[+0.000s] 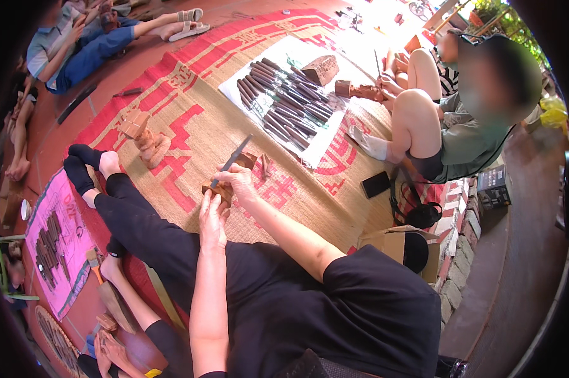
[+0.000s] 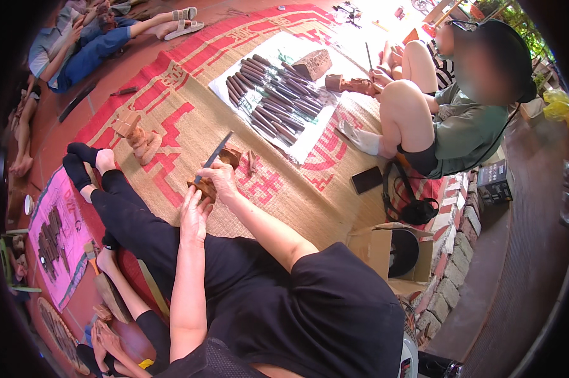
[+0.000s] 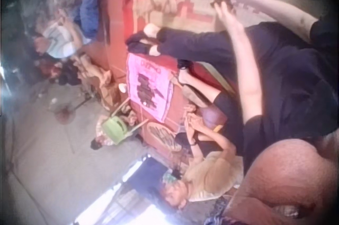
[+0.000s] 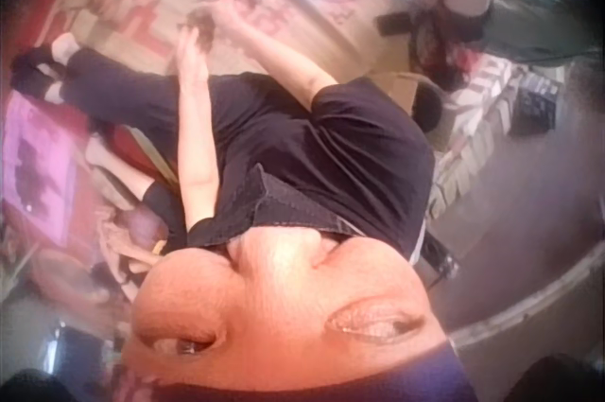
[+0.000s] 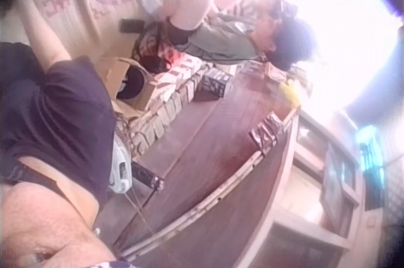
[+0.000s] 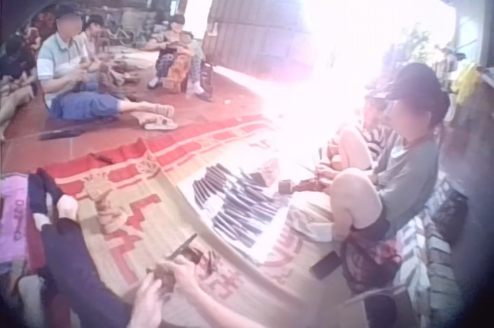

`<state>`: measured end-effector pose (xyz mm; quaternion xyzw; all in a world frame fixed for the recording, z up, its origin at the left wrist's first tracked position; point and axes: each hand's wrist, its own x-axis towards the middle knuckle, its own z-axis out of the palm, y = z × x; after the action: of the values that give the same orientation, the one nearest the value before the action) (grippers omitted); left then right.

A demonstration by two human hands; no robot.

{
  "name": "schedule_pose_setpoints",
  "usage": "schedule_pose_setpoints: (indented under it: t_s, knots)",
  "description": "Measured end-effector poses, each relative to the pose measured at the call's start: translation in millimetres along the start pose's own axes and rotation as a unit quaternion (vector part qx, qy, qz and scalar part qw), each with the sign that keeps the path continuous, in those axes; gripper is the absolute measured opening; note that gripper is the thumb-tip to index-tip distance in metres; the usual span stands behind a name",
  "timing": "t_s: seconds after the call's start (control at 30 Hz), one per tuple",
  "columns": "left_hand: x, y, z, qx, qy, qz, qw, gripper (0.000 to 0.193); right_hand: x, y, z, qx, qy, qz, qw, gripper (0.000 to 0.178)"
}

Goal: The person sits on a mat and uses a knife to carve a small wooden object. They hold the wood in their left hand and the knife in their right, repeatedly shaping the piece. Other people are seated nearby doing similar work.

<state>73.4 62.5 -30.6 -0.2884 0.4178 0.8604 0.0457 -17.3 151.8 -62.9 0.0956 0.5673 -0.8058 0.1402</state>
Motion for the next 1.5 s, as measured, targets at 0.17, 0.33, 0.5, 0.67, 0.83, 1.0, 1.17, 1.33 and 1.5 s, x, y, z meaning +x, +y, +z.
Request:
schedule_pose_setpoints:
  t_s: [0.17,0.33,0.5,0.67,0.83,1.0,1.17,1.33,1.5]
  knots:
    - [1.9,1.5,3.0,-0.009,0.003,-0.003,1.000,0.060,17.2,14.8,-12.3,0.026,0.035,-0.053,0.998,0.020]
    - [-2.1,1.3,-0.8,-0.005,-0.018,0.005,1.000,0.062,-5.5,-1.5,2.7,-0.015,0.022,-0.014,1.000,0.026]
    - [-2.7,0.2,2.5,-0.012,-0.010,0.012,1.000,0.061,14.2,12.7,-14.0,-0.023,0.053,-0.096,0.994,0.015]
    - [3.5,1.5,-7.4,0.000,0.050,0.032,0.998,0.062,3.4,-5.1,-20.7,-0.007,0.048,-0.005,0.999,0.016]
    - [16.0,65.0,-2.3,0.178,0.058,0.204,0.961,0.058,0.9,-26.4,-49.1,0.008,0.023,-0.073,0.997,0.008]
    - [57.9,100.4,-16.2,0.595,-0.008,0.263,0.760,0.054,-16.7,-40.2,-50.6,-0.062,0.026,-0.080,0.995,0.007]
    - [87.8,78.5,-16.7,0.632,-0.122,0.045,0.764,0.055,-16.7,-24.2,-45.1,-0.044,0.002,-0.036,0.998,0.006]
    - [94.7,59.4,-27.9,0.581,-0.211,-0.003,0.786,0.050,-8.8,-21.6,-38.7,0.002,-0.019,-0.007,1.000,0.008]
    - [85.2,63.5,-16.3,0.604,-0.187,0.008,0.775,0.046,-1.7,-15.5,-30.8,0.009,-0.043,-0.029,0.999,0.009]
